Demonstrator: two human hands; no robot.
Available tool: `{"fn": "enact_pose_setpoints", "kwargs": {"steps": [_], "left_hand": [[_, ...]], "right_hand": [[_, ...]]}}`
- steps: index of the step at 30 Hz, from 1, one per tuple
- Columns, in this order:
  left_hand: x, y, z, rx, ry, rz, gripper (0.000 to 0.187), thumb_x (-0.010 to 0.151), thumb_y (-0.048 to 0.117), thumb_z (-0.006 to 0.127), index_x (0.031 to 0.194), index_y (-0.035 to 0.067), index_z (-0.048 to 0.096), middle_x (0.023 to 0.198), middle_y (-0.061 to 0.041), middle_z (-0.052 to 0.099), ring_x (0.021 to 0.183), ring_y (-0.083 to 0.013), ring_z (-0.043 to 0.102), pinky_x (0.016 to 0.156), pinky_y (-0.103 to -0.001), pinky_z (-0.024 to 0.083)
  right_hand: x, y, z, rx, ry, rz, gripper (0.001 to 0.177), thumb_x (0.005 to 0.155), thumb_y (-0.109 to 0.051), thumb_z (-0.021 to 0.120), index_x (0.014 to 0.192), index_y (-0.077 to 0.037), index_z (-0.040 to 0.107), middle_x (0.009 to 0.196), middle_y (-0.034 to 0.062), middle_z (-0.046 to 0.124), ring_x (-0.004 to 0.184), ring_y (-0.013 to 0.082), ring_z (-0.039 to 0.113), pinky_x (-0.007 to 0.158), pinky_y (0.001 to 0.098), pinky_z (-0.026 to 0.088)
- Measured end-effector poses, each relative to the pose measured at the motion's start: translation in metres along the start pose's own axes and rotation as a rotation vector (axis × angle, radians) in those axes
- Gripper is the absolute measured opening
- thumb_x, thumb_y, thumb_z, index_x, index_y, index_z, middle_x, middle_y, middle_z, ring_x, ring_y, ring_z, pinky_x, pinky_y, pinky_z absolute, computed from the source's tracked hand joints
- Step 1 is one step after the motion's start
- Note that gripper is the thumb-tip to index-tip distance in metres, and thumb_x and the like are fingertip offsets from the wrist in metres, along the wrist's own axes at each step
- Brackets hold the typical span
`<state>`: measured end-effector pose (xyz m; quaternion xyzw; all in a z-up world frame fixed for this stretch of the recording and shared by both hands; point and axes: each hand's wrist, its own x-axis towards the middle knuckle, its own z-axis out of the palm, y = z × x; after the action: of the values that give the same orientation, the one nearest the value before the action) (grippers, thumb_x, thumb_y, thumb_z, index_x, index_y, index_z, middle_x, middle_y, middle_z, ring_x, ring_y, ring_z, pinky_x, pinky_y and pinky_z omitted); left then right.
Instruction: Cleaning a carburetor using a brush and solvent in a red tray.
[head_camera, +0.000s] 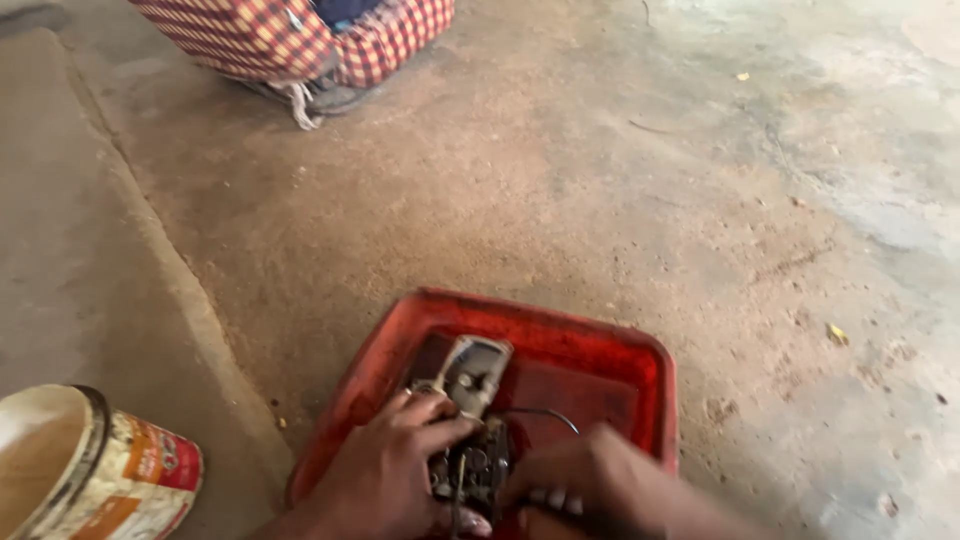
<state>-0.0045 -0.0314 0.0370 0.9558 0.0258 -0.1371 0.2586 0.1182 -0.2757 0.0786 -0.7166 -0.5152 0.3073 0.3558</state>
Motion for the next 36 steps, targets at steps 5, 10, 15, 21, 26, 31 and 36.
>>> {"fn": "enact_pose_setpoints", "kwargs": {"steps": [5,10,15,21,26,31,36], "left_hand": [[0.003,-0.003,-0.007,-0.038,0.04,0.062,0.092,0.066,0.061,0.09,0.139,0.011,0.064,0.147,-0.017,0.051,0.137,-0.0388,0.044,0.109,-0.051,0.04],[-0.006,-0.005,-0.019,-0.101,-0.085,0.107,0.094,0.079,0.059,0.081,0.151,0.013,0.043,0.156,-0.016,0.042,0.147,-0.0361,0.037,0.119,-0.049,0.033],[-0.013,-0.015,-0.022,-0.165,-0.153,0.035,0.105,0.081,0.059,0.079,0.162,0.017,0.027,0.165,-0.014,0.032,0.154,-0.0358,0.028,0.12,-0.051,0.028],[-0.013,-0.024,-0.011,-0.123,-0.156,0.034,0.105,0.078,0.059,0.081,0.158,0.014,0.031,0.166,-0.014,0.03,0.154,-0.0331,0.028,0.122,-0.048,0.028],[-0.007,-0.045,0.005,-0.045,-0.038,0.205,0.095,0.083,0.057,0.081,0.152,0.006,0.04,0.16,-0.019,0.04,0.152,-0.0371,0.034,0.122,-0.049,0.03],[-0.012,-0.022,-0.014,-0.108,-0.086,0.16,0.09,0.081,0.051,0.082,0.15,0.007,0.044,0.16,-0.019,0.037,0.148,-0.0387,0.035,0.117,-0.048,0.033],[-0.011,-0.019,-0.01,-0.054,0.004,0.315,0.078,0.083,0.043,0.081,0.143,0.003,0.051,0.152,-0.021,0.046,0.144,-0.0398,0.042,0.114,-0.05,0.037]], "right_hand": [[0.0,0.021,-0.055,0.16,0.169,0.235,0.022,0.097,-0.018,0.057,0.096,-0.004,0.074,0.075,0.0074,0.076,0.069,0.0185,0.073,0.059,0.0294,0.059],[0.015,0.025,-0.039,0.108,0.182,0.546,0.024,0.094,-0.022,0.061,0.104,-0.01,0.079,0.074,0.0083,0.078,0.067,0.0208,0.07,0.059,0.0348,0.058],[0.01,0.05,0.005,-0.131,0.054,-0.008,0.023,0.099,-0.021,0.061,0.109,-0.006,0.075,0.089,0.0106,0.077,0.083,0.0232,0.072,0.072,0.0412,0.056],[0.014,0.039,0.002,-0.08,-0.114,0.221,0.022,0.096,-0.023,0.062,0.11,-0.011,0.076,0.095,0.0112,0.078,0.087,0.0224,0.076,0.077,0.0362,0.058],[0.013,0.055,-0.001,-0.096,-0.086,0.081,0.022,0.094,-0.019,0.063,0.11,-0.014,0.077,0.099,0.0058,0.079,0.088,0.0181,0.076,0.078,0.0335,0.059],[0.017,-0.027,-0.05,-0.036,-0.094,0.626,0.021,0.091,-0.026,0.075,0.109,-0.02,0.084,0.089,0.0003,0.083,0.082,0.0141,0.075,0.073,0.0323,0.061],[0.018,-0.015,-0.026,0.172,-0.08,0.549,0.021,0.09,-0.026,0.077,0.105,-0.012,0.08,0.079,0.0033,0.081,0.074,0.0131,0.075,0.066,0.0308,0.059]]}}
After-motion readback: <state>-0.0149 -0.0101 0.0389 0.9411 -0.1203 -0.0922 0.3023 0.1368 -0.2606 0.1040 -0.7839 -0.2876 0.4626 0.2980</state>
